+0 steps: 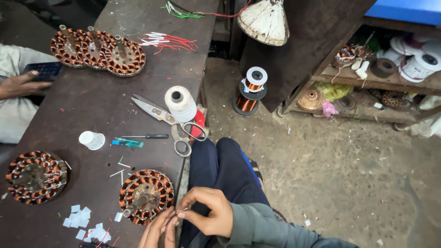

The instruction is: The person inserts small white plastic pieces into slots on circular copper-wound stator cores, then uses shears to trim excess wire. They repeat this process on multiple stator units placed on a cluttered workbench.

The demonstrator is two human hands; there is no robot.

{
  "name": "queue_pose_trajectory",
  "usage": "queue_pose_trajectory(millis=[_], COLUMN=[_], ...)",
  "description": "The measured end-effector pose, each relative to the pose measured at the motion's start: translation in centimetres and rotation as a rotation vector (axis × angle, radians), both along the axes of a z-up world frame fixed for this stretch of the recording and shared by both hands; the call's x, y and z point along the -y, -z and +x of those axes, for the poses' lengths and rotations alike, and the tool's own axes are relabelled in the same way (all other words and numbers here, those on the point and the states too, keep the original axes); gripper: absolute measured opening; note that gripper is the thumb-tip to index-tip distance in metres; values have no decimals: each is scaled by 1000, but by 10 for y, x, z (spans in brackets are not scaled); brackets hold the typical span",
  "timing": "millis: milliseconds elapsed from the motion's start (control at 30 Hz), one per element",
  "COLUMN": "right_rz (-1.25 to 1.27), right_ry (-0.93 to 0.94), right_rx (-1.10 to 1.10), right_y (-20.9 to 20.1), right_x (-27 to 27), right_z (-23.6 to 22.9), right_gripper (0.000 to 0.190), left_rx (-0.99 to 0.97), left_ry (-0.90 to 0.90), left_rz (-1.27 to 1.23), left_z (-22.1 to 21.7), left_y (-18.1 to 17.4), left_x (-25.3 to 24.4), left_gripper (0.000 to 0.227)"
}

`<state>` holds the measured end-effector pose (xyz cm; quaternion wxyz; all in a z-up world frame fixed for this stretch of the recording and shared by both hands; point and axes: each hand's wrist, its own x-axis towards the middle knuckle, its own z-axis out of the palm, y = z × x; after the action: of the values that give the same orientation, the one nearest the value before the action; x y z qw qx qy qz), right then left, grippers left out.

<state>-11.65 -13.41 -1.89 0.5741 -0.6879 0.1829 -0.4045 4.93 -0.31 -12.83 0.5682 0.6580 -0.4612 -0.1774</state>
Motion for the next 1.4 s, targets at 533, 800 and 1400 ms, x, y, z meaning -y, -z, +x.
queue_pose_trajectory(millis=[533,800,1400], right_rz=[151,202,-596], right_ry=[-72,-99,30], right_rx=[-36,-117,-244], right_y=[5,16,-34], right_x=[-4,-5,-46], right_z=[11,19,15], right_gripper=[11,17,13], left_rx=[262,246,259], left_ry=[-123,-116,-164], left_rz=[134,-15,-32], left_z=[-7,-9,-15], left_y=[-57,-70,-127], left_x=[8,16,-34], left_gripper=[19,19,29])
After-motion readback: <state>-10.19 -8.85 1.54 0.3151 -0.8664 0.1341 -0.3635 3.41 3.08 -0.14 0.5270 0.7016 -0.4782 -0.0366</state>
